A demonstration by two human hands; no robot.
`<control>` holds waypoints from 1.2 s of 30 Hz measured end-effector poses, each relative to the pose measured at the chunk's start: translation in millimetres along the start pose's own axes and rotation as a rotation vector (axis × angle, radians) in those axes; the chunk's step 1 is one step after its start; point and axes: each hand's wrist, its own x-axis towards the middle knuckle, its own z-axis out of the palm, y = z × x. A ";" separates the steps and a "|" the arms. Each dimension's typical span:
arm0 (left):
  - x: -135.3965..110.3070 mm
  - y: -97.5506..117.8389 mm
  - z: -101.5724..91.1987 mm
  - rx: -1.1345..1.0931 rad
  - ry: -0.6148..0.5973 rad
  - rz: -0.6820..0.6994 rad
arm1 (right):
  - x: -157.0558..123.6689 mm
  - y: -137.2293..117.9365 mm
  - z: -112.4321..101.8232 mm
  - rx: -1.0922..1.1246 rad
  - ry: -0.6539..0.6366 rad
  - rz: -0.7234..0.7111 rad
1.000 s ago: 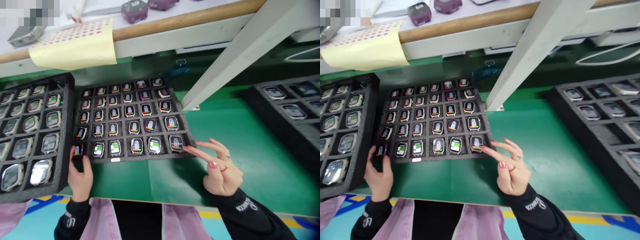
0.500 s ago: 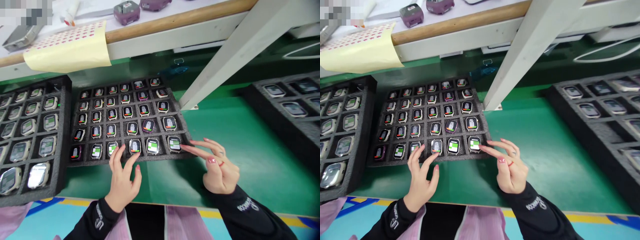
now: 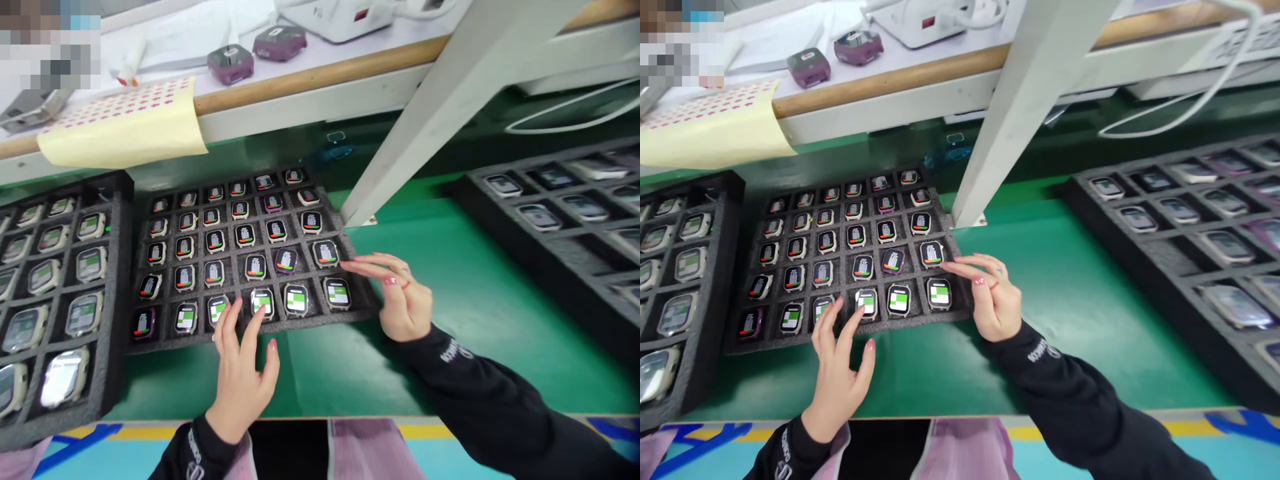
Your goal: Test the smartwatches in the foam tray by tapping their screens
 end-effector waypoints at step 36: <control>93.5 43.8 -18.2 -0.186 -0.399 0.392 | 57.3 38.5 27.7 -0.268 0.005 0.001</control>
